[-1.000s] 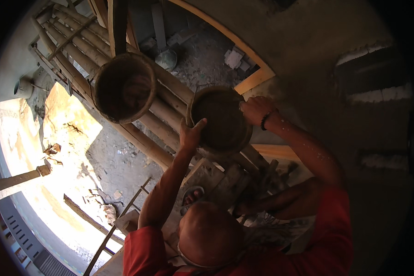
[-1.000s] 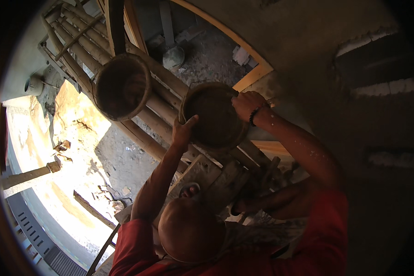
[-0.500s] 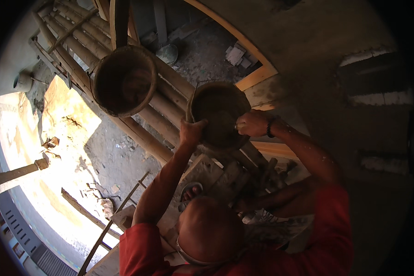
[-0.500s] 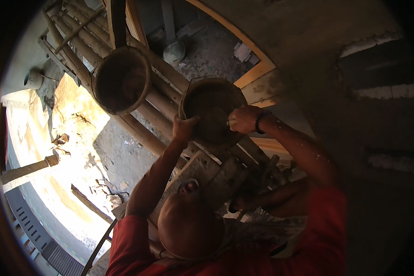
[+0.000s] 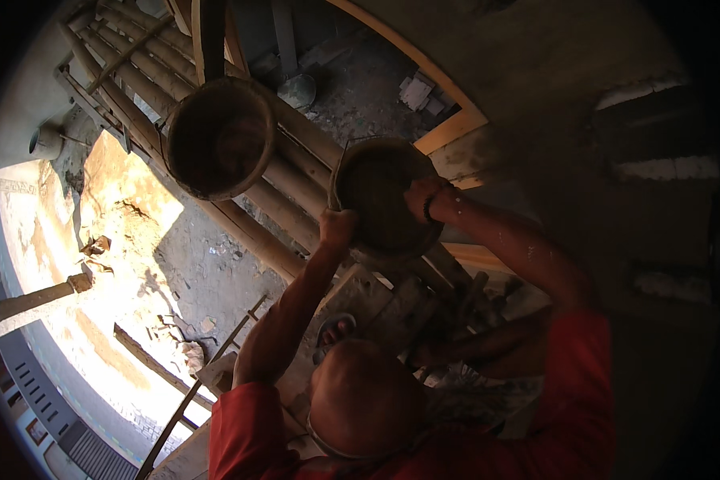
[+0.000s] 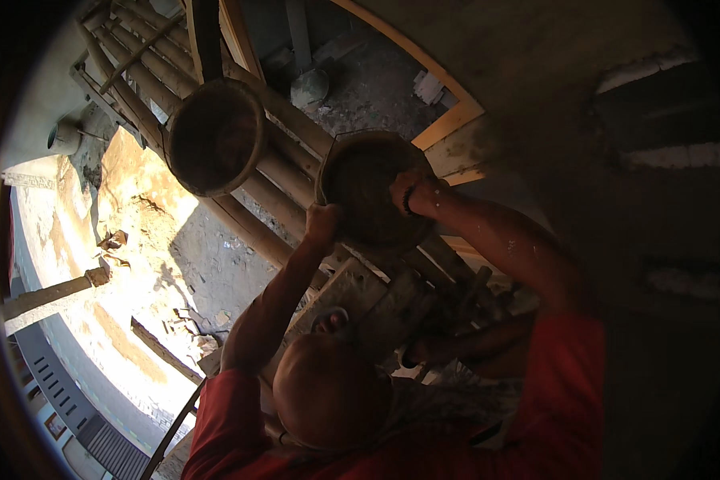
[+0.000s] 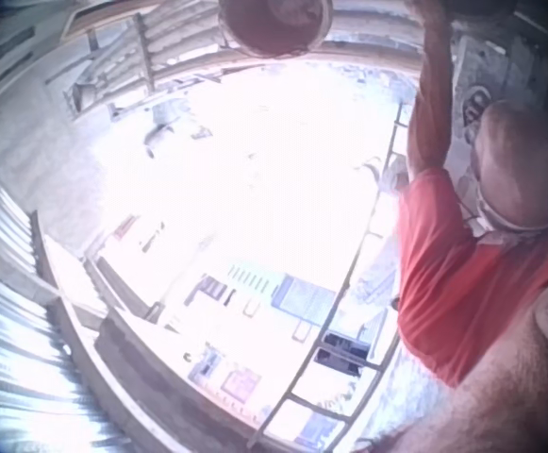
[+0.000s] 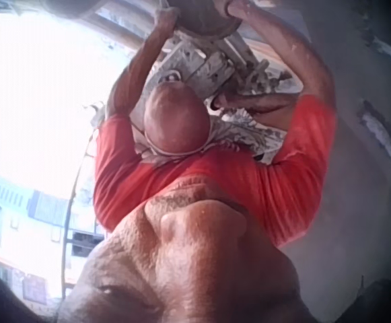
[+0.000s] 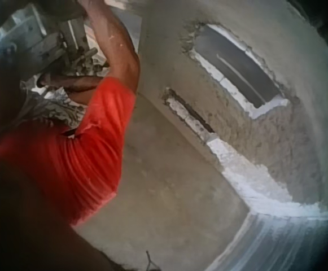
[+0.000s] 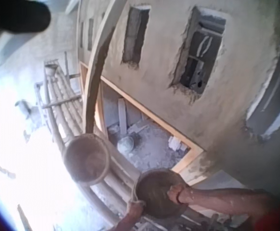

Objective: The person stands on a wooden scaffold and applies wet plaster to a wall using a trowel, taking the plaster from a bucket.

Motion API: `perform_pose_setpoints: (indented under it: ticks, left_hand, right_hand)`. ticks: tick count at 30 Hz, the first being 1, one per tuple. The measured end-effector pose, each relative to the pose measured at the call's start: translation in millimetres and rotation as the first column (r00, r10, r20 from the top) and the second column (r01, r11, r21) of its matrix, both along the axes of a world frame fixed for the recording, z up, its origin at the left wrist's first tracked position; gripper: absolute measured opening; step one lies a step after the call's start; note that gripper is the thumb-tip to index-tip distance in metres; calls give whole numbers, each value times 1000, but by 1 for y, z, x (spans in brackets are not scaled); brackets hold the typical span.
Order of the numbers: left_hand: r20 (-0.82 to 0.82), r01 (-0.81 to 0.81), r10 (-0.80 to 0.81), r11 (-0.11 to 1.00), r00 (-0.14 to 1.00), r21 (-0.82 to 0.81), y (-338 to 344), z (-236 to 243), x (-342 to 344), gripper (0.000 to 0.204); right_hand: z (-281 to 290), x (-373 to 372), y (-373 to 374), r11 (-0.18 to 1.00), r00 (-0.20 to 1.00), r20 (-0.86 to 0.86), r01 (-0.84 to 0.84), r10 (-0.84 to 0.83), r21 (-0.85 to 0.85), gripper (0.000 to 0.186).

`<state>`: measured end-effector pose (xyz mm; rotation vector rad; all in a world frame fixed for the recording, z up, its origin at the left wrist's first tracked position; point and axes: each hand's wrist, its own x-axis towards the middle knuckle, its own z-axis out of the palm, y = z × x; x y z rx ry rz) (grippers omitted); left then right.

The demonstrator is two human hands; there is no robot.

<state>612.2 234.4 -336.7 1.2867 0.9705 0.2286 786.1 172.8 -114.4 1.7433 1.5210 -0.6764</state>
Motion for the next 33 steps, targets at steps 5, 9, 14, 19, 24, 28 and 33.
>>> perform_pose_setpoints:
  ticks: [5,9,14,19,24,28,33]
  left_hand:
    - [-92,-66,55,990,994,-121,-6,26,9,13]
    - [-82,46,-37,993,996,111,-4,23,5,30]
    - [-39,-13,10,998,999,-60,-1,31,6,30]
    - [-9,92,-92,995,996,29,3,29,0,29]
    - [-68,-58,44,974,997,-219,6,41,3,28]
    - [-175,-291,247,904,953,-313,-5,44,9,30]
    - [-72,-302,294,907,953,-295,-18,119,8,30]
  right_hand:
    - [-42,25,-6,912,959,-107,209,-262,-354,28]
    - [-3,8,-12,766,699,-317,550,-641,-333,31]
    - [-16,18,-52,608,340,-597,724,-726,-326,30]
    - [-13,18,-106,679,628,-725,664,-281,312,27]
    - [41,21,-93,785,963,-242,238,-115,572,30]
    - [45,20,-49,857,975,-6,196,-220,476,28]
    - [-17,-1,-71,943,977,-148,188,-152,274,22]
